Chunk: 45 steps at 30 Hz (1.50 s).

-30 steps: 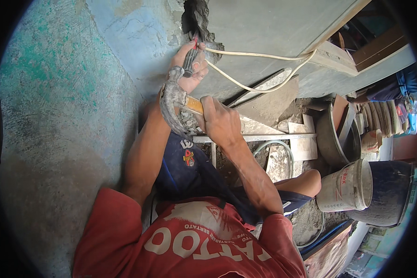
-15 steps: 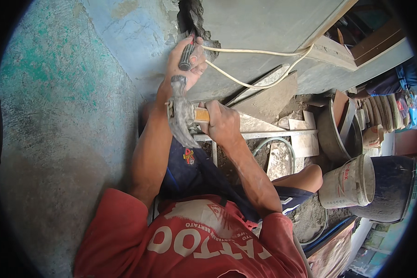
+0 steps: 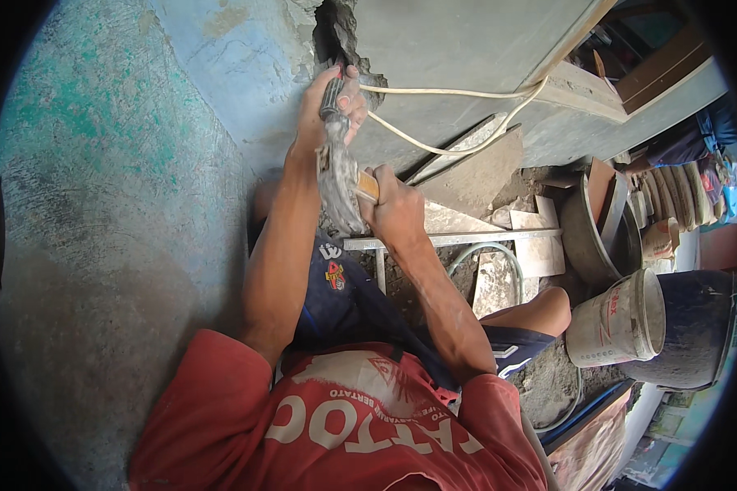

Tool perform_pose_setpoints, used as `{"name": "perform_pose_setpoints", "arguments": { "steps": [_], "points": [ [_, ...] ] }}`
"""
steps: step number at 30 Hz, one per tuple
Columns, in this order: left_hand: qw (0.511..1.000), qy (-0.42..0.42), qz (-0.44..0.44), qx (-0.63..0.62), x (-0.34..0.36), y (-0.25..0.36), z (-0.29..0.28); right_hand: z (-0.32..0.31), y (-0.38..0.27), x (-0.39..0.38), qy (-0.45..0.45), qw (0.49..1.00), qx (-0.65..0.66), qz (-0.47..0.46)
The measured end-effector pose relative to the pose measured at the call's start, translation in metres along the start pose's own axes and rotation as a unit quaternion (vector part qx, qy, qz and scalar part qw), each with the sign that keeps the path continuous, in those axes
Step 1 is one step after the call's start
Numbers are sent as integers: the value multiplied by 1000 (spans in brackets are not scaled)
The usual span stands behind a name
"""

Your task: Installing or repairing electrical wiring in a wall channel using a hammer and a screwdriver.

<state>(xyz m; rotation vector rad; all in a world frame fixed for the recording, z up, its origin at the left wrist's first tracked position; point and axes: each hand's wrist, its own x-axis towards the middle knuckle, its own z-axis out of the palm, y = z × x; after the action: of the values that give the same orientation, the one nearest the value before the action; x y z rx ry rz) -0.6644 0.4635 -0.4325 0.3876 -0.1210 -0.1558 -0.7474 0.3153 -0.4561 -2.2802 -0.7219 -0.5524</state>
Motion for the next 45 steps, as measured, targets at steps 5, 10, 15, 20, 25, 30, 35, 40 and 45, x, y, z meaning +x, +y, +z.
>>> {"name": "perform_pose_setpoints", "arguments": {
  "steps": [5,10,15,20,25,30,35,40,45],
  "points": [
    [1000,11,30,2,1,-3,-2,-7,2,-12,36,997,21,-70],
    [991,83,87,60,6,-9,-4,-3,6,4,-54,993,-41,97],
    [965,245,82,-35,6,-25,22,-21,-1,-25,15,999,47,8],
    [993,116,30,11,-5,-18,14,-25,-10,-28,17,996,56,-60],
    [997,62,26,-32,-2,-4,13,-29,-27,-10,55,968,119,-216],
    [998,21,28,-58,8,1,9,-23,-29,8,35,986,64,-153],
    [999,44,13,-20,13,5,8,-12,-22,11,-4,999,25,-36],
    [997,59,27,-41,13,0,8,-2,-9,14,-68,996,-41,42],
    [981,188,38,-7,8,-12,25,-23,-16,-8,26,996,47,-73]
  ]
}}
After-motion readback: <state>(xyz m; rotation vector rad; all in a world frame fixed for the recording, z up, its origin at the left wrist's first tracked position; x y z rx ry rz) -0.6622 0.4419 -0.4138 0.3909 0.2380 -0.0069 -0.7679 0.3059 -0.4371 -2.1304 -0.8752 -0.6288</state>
